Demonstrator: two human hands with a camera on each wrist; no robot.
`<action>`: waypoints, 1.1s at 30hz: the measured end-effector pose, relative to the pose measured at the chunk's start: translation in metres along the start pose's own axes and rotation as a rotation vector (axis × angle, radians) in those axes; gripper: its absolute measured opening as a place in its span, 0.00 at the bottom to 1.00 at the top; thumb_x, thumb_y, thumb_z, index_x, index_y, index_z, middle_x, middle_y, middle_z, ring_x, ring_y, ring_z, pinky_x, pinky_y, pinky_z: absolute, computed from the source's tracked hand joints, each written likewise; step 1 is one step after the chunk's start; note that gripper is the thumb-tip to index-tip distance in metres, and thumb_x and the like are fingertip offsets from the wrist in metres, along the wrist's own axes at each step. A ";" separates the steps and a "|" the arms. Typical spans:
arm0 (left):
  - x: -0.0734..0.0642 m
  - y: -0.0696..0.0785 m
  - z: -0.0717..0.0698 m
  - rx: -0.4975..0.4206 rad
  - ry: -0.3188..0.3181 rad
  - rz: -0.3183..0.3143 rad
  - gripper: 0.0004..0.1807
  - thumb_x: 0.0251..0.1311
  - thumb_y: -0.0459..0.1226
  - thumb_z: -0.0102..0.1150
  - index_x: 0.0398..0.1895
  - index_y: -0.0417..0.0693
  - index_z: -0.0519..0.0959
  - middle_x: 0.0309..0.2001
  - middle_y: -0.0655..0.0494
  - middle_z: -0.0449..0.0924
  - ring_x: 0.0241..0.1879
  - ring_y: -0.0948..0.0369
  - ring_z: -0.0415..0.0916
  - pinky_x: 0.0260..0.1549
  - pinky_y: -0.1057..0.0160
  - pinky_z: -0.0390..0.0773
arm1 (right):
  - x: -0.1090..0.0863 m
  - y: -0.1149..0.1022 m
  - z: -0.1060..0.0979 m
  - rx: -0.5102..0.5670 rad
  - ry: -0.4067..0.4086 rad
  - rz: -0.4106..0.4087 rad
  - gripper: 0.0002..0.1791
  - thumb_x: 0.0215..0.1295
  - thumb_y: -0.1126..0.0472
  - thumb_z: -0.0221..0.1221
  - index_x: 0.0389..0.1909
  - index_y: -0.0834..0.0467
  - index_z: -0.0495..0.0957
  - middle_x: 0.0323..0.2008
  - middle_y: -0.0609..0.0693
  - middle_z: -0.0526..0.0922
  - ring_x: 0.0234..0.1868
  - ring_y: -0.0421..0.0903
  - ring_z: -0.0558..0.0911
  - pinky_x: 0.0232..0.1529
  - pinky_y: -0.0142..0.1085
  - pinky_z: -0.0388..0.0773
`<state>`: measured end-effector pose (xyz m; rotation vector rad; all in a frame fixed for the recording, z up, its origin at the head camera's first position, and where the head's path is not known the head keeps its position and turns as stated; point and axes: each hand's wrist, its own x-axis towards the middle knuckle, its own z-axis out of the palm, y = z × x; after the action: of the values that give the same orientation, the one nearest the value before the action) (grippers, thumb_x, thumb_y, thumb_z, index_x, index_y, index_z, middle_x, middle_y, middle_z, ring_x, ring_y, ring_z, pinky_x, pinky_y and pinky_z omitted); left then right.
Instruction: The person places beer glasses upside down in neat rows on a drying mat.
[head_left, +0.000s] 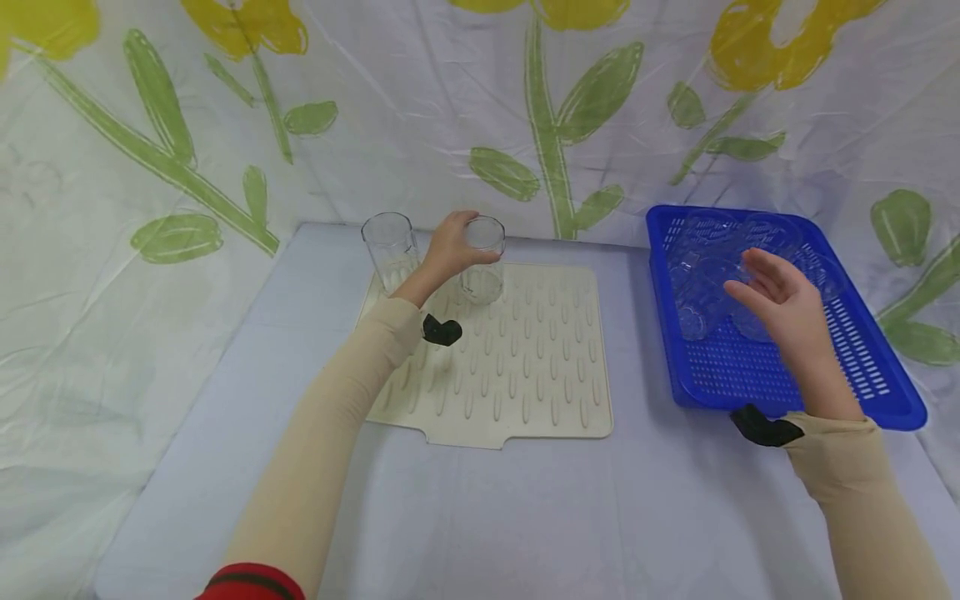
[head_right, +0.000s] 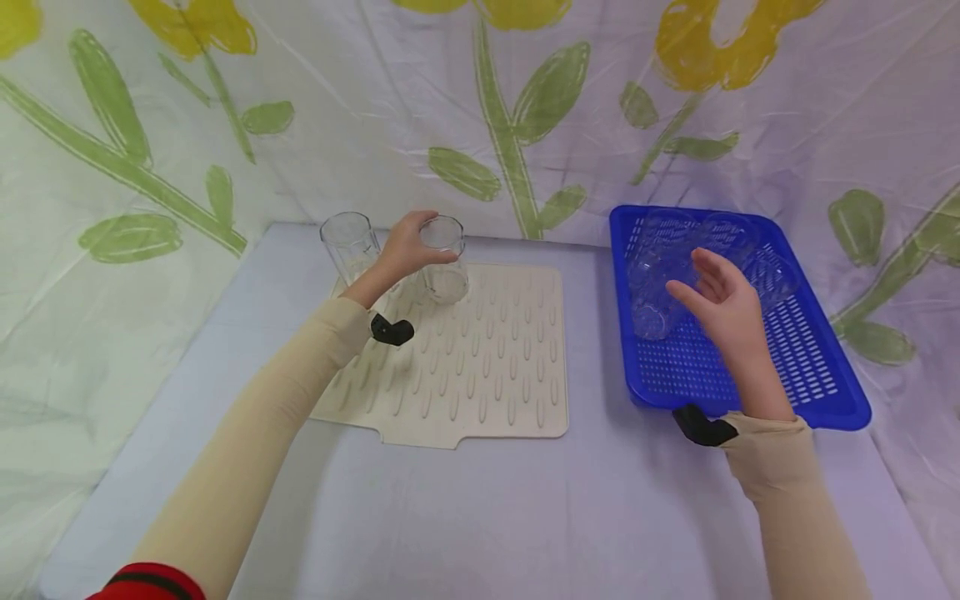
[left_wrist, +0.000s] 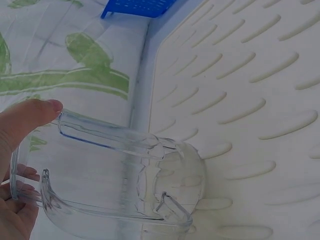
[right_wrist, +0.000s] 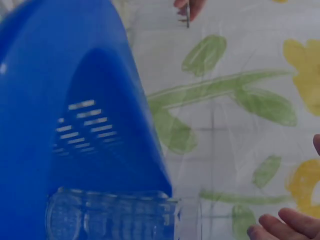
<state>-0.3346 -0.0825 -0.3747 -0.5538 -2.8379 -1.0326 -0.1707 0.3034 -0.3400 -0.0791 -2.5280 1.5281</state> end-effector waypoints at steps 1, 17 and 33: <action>0.000 0.000 0.000 -0.003 -0.001 -0.001 0.42 0.43 0.44 0.69 0.60 0.36 0.62 0.58 0.43 0.63 0.57 0.51 0.60 0.54 0.59 0.61 | 0.002 0.001 -0.001 -0.006 0.010 0.005 0.33 0.62 0.57 0.55 0.67 0.54 0.56 0.64 0.50 0.58 0.63 0.41 0.57 0.55 0.22 0.57; -0.001 0.000 -0.001 -0.022 -0.015 -0.012 0.42 0.43 0.44 0.68 0.61 0.36 0.62 0.59 0.44 0.62 0.59 0.51 0.58 0.55 0.60 0.60 | 0.044 0.040 -0.011 -0.058 0.013 0.127 0.46 0.56 0.48 0.59 0.70 0.50 0.43 0.68 0.49 0.45 0.66 0.49 0.47 0.63 0.40 0.46; -0.002 -0.002 0.000 -0.034 -0.001 0.004 0.42 0.43 0.45 0.68 0.61 0.36 0.62 0.59 0.44 0.62 0.58 0.51 0.58 0.55 0.60 0.60 | 0.049 0.029 -0.007 -0.388 -0.147 0.189 0.60 0.52 0.37 0.57 0.66 0.65 0.27 0.65 0.68 0.31 0.63 0.67 0.35 0.54 0.65 0.43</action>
<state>-0.3339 -0.0843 -0.3765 -0.5629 -2.8233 -1.0822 -0.2192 0.3301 -0.3562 -0.2747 -2.9783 1.1120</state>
